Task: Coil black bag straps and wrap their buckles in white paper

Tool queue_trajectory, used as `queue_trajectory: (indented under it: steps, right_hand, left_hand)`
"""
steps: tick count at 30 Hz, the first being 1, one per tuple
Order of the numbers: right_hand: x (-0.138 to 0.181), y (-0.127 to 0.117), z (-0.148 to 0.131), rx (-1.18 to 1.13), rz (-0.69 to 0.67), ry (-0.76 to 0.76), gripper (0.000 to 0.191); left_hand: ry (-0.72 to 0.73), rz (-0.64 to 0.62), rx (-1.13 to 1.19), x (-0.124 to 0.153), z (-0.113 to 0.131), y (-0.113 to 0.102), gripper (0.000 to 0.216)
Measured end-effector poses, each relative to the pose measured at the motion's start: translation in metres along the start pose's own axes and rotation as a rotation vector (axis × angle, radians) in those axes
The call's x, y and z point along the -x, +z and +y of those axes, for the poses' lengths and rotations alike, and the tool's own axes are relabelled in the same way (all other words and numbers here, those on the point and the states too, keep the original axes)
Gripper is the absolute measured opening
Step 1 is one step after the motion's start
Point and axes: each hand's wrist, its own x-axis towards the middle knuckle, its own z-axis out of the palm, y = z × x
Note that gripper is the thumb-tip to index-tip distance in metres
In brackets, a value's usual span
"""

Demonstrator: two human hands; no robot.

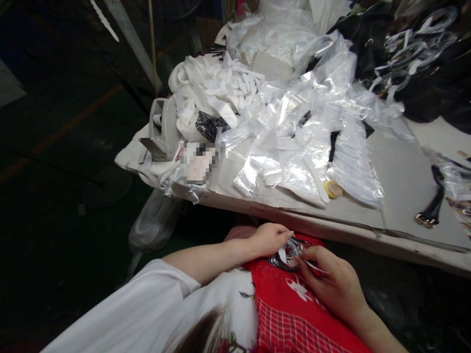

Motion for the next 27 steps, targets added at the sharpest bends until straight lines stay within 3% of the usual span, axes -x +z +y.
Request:
queue_trajectory:
  steps: [5, 12, 17, 27]
  right_hand:
    - [0.004, -0.003, 0.004, 0.158, 0.201, -0.049, 0.011]
    - [0.002, 0.011, 0.003, -0.153, -0.069, -0.012, 0.010]
    - [0.000, 0.027, 0.025, -0.074, 0.032, 0.206, 0.014]
    - [-0.010, 0.011, 0.041, -0.547, -0.037, 0.704, 0.026]
  left_hand:
    - [-0.075, -0.061, 0.089, 0.001, -0.001, 0.003, 0.046]
    - [-0.074, -0.063, 0.133, 0.001, 0.001, 0.004, 0.045]
    - [-0.023, -0.093, 0.188, 0.003, 0.001, 0.005, 0.040]
    - [0.194, -0.097, -0.048, 0.007, 0.012, 0.003, 0.042]
